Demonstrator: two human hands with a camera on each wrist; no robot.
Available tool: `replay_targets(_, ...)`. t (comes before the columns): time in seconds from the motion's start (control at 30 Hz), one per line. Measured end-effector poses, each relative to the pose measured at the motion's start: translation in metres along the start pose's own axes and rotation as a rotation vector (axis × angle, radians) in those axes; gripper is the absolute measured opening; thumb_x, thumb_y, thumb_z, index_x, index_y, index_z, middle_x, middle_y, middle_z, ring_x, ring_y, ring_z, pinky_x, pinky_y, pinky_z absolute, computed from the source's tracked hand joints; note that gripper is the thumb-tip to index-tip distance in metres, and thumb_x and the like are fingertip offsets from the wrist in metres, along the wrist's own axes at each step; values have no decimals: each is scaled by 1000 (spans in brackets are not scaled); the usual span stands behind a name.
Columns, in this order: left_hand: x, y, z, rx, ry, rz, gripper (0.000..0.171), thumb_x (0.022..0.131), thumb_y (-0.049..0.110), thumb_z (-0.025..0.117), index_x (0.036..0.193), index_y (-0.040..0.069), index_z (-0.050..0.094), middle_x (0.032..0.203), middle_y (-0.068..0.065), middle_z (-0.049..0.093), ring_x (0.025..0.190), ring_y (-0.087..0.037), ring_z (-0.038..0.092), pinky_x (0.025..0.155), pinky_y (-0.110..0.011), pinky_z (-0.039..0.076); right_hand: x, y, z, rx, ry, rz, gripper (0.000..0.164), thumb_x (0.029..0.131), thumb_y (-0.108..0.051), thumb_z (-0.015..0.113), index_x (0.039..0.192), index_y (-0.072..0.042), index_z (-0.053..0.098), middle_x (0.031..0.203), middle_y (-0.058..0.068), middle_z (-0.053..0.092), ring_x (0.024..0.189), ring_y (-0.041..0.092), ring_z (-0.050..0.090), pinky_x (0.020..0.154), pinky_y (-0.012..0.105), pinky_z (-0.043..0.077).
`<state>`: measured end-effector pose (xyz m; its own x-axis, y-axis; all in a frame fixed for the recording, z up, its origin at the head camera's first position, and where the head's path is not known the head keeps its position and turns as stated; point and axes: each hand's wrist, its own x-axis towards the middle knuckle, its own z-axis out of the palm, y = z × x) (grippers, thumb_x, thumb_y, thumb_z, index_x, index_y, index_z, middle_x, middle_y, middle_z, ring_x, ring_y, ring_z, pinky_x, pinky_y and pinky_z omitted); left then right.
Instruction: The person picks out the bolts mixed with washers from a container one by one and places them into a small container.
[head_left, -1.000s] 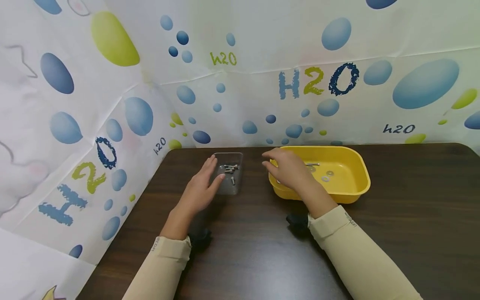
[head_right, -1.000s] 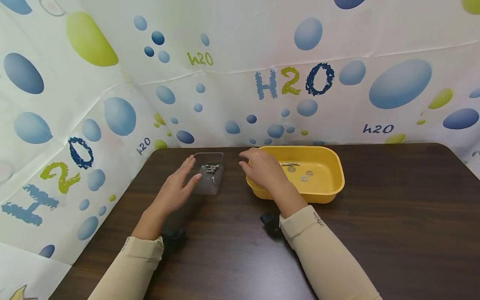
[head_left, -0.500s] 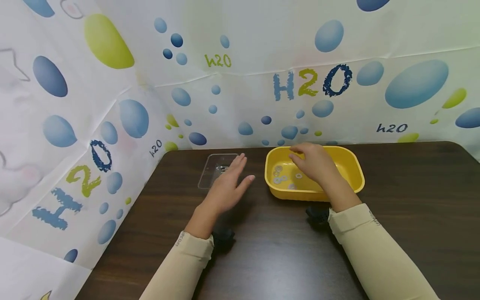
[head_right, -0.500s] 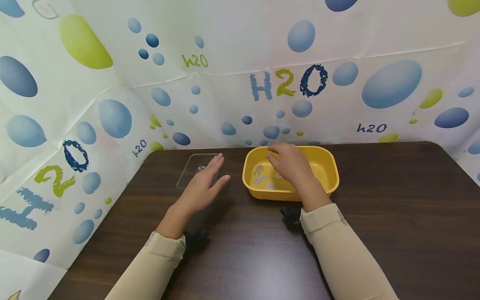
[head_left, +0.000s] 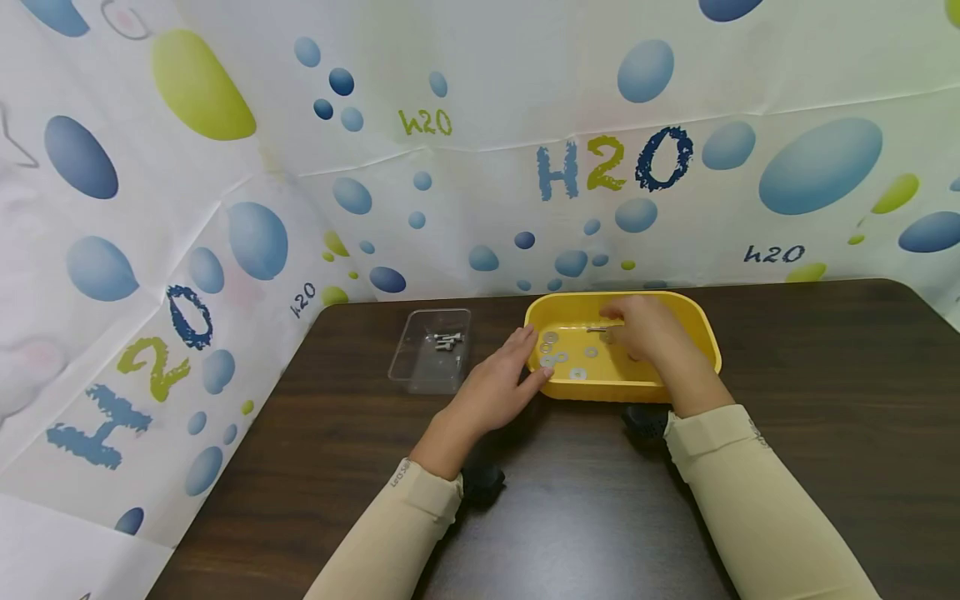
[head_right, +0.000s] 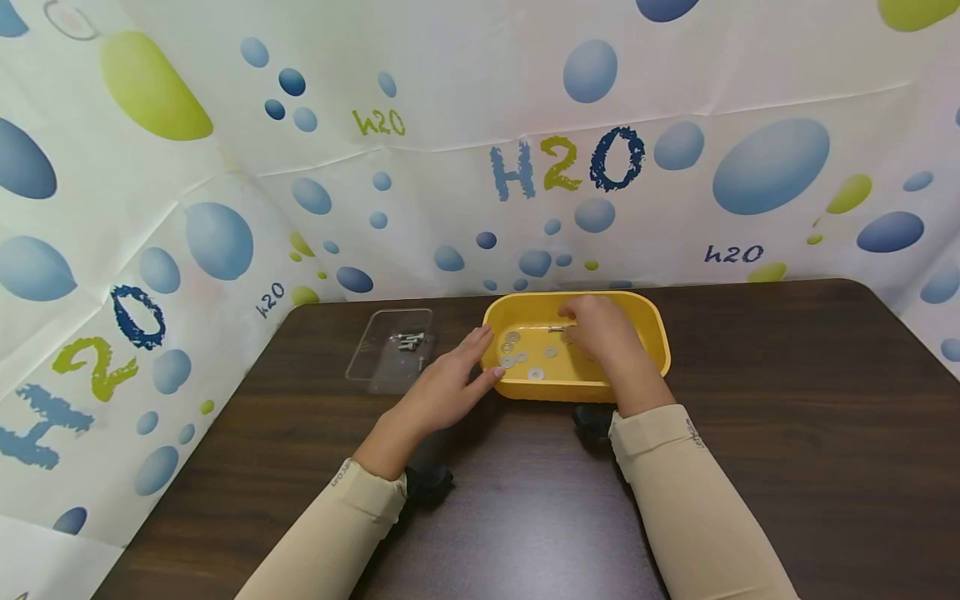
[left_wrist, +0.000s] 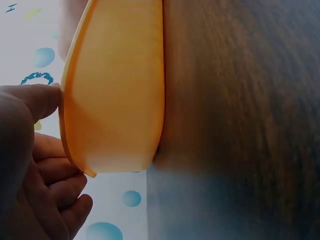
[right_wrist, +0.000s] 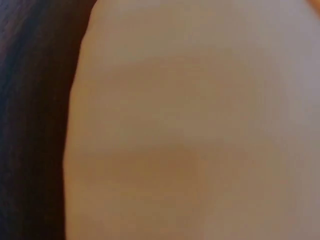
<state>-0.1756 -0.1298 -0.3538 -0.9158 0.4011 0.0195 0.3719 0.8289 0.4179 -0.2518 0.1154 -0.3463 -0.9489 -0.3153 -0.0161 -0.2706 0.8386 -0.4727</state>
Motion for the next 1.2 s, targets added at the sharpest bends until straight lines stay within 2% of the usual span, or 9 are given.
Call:
replay_targets(0.07,0,-1,1,4,-3,-7,71,101,50,47,157,12,25,165,2,18,152,-14,16,121,-41,25,0,1,2,-2,-30,-2,36,94,-12,65,129,-3,64,129,23,62,108,39,62,96,55,49)
replay_targets(0.23,-1,-2,0,3,-3,-13,74,100,53,47,157,12,25,165,2,18,151,-14,18,121,-40,25,1,3,6,-26,-57,-12,34,93,-5,63,126,-2,66,130,22,62,121,43,55,104,57,43)
replay_targets(0.37,0,-2,0,4,-3,-15,75,99,54,48,157,12,26,165,1,18,151,-14,19,121,-40,25,1,3,9,-36,-61,-21,26,90,-1,61,114,-4,72,115,19,68,105,37,60,96,50,48)
replay_targets(0.47,0,-2,0,-3,-1,-13,74,99,53,49,157,11,27,165,0,20,151,-15,19,121,-42,25,1,4,10,-48,-67,-35,20,89,-1,61,105,-5,72,105,14,68,92,31,56,87,45,47)
replay_targets(0.67,0,-3,2,-5,-3,-6,74,99,53,49,156,10,28,164,-1,20,151,-15,19,121,-42,25,-1,4,12,-43,-71,-36,17,90,0,61,101,-6,72,103,13,68,91,30,56,88,45,48)
replay_targets(0.87,-1,-4,2,-5,3,-3,75,99,53,50,156,10,27,164,-1,20,151,-16,19,120,-43,26,-1,2,11,-34,-101,-10,17,90,-1,63,101,-5,76,106,15,72,96,31,62,90,48,51)
replay_targets(1.07,-1,-5,1,-2,24,-17,77,98,56,51,156,10,28,165,-1,20,151,-16,18,120,-42,26,1,1,11,-34,-111,-5,11,88,-2,67,91,-6,77,97,12,72,84,27,59,81,42,52)
replay_targets(1.2,-1,-5,1,-2,24,-25,79,97,58,49,157,11,27,165,-1,19,151,-16,18,120,-43,26,1,1,12,-39,-103,-1,16,88,3,64,87,-7,75,93,10,69,83,27,56,79,40,50)
